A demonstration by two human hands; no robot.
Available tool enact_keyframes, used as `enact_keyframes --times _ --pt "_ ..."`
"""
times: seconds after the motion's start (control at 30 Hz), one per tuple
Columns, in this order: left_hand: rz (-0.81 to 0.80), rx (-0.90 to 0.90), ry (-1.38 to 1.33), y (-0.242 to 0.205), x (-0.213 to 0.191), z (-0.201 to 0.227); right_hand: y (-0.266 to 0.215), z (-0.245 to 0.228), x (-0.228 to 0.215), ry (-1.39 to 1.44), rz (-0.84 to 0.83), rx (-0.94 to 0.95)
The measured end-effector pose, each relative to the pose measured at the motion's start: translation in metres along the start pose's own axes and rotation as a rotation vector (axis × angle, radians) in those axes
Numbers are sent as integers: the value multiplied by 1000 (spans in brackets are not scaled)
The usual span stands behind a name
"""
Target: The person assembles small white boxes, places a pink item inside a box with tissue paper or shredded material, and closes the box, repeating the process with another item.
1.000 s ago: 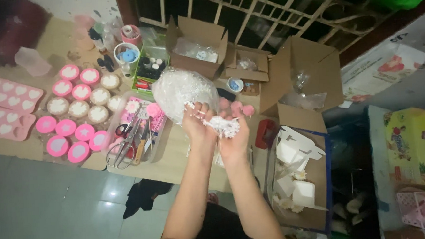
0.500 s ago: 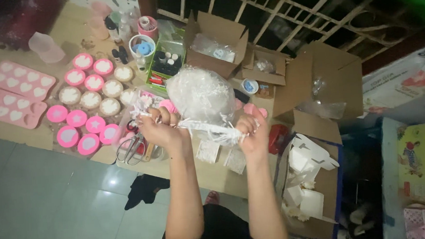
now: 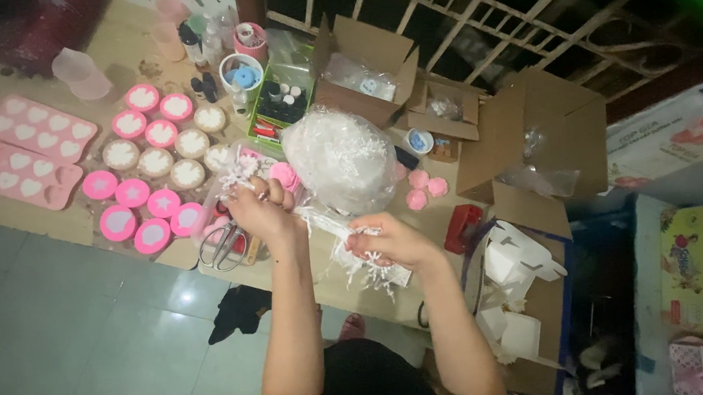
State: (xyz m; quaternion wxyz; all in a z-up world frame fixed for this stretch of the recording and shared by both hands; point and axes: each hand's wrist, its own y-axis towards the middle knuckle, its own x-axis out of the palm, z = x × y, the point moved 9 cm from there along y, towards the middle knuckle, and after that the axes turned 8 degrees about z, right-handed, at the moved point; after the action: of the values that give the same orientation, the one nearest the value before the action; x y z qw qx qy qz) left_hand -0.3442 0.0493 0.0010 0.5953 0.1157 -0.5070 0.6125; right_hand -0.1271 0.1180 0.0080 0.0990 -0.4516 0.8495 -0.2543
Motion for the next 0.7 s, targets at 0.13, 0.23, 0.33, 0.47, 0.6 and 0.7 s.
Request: enact_keyframes --times 0.13,0.23,0.33,0.47,0.6,0.7 --pt "88 97 58 53 -28 23 3 29 -43 -55 -22 -55" --pt "-67 227 8 100 -33 35 17 6 -69 -125 234 -117" --pt "-89 181 -36 99 -4 6 26 -62 -78 -659 785 -632" --pt "-22 108 -96 73 20 -93 82 -51 -99 -1031 1035 -583" --pt "-338 553 654 82 -17 -232 84 -50 -134 -790 1191 -575" --pt "-820 461 1172 56 -2 -291 84 -31 -150 -466 1218 -473"
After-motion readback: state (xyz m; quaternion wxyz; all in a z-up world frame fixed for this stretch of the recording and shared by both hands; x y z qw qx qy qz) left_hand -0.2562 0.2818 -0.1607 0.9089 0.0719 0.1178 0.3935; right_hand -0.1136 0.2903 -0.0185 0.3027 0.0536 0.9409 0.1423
